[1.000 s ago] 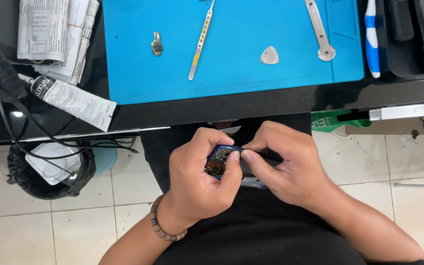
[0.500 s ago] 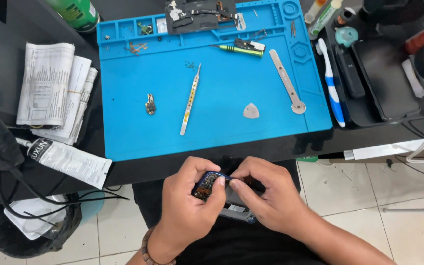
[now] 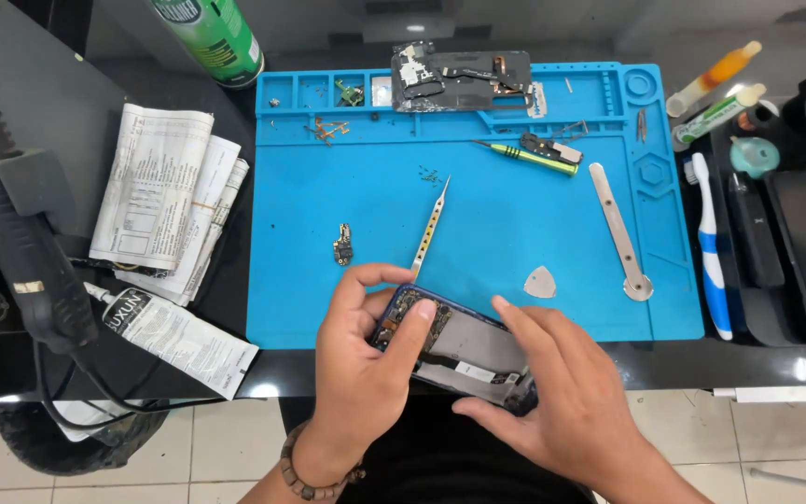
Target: Connecting internal ribbon cables and assembling the motherboard into a smartphone chassis during a repair process.
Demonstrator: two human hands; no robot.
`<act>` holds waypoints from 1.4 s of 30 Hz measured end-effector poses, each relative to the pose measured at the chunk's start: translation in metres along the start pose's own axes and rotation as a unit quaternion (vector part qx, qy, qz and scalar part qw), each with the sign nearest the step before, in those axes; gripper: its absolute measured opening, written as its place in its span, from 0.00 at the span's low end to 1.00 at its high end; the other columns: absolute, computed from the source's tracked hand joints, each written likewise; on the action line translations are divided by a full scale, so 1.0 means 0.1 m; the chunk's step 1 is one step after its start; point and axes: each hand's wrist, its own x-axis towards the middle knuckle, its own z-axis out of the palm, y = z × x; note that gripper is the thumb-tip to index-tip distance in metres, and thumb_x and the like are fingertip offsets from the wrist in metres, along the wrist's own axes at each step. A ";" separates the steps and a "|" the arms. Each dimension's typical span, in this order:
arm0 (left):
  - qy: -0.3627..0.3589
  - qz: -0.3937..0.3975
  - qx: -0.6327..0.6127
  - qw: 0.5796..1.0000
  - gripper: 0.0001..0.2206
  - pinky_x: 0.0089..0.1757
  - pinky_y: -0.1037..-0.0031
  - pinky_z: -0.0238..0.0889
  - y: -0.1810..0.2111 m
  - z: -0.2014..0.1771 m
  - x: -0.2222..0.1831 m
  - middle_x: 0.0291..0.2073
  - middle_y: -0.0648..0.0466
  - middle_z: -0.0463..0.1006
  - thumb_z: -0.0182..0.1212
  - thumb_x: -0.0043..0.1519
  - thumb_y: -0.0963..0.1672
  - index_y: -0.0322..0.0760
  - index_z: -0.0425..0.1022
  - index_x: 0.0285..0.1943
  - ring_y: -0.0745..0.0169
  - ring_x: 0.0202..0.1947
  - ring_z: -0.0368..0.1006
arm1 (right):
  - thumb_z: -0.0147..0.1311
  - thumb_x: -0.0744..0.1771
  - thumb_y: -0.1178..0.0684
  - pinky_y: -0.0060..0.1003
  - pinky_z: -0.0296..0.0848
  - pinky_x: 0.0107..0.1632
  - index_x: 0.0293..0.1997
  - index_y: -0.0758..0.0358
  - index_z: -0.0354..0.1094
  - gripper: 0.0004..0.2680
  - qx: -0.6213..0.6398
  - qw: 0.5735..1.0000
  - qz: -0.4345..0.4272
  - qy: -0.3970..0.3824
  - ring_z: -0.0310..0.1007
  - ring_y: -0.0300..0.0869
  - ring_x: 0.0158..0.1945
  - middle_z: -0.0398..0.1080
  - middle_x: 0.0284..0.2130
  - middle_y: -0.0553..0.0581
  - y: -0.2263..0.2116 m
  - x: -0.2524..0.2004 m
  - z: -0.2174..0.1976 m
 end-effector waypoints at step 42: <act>0.090 0.383 0.453 0.800 0.07 0.46 0.61 0.59 -0.41 -0.11 0.00 0.36 0.51 0.76 0.55 0.58 0.43 0.33 0.71 0.39 0.51 0.44 0.68 | 0.64 0.55 0.38 0.45 0.72 0.40 0.64 0.60 0.54 0.34 0.043 0.995 0.081 0.040 0.68 0.51 0.54 0.67 0.54 0.57 0.12 0.00 0.20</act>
